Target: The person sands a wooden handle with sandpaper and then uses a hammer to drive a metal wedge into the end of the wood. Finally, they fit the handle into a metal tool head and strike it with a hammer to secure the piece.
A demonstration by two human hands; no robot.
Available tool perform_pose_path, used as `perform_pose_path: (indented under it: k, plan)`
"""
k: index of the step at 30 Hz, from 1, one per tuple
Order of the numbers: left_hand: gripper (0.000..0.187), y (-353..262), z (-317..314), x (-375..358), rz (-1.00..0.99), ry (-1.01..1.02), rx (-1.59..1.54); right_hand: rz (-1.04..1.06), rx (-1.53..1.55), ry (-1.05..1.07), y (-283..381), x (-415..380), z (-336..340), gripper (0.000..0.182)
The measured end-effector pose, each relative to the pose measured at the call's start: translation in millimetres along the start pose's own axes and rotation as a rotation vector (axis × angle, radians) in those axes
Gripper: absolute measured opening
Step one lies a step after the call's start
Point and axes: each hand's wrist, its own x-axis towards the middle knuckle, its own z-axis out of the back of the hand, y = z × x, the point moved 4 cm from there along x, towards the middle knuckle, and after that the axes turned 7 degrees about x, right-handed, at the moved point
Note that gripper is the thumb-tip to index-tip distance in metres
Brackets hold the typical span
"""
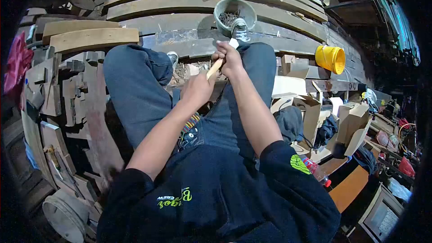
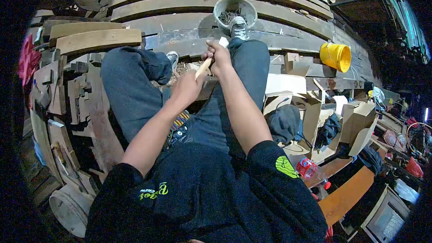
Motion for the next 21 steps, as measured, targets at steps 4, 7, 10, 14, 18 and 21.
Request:
perform_pose_path:
  k: [4,7,10,14,18,21]
  plan:
    - [0.051,10,-23,6,-0.107,0.021,-0.172,-0.001,-0.058,0.050,3,1,8,0.018]
    - [0.050,0,-9,-19,0.244,1.008,-1.410,-0.207,0.262,0.668,12,-24,-23,0.019]
    - [0.047,-18,1,-31,0.322,1.104,-1.704,-0.148,0.301,0.574,8,-14,-17,0.020]
    - [0.046,-23,18,-36,0.468,1.077,-1.843,-0.086,0.280,0.362,-1,-4,-12,0.023]
    - [0.049,-15,25,-64,0.533,1.061,-1.740,0.064,0.337,0.115,11,3,4,0.020]
    - [0.052,-8,39,-90,0.521,1.090,-1.717,0.149,0.393,0.041,29,20,20,0.016]
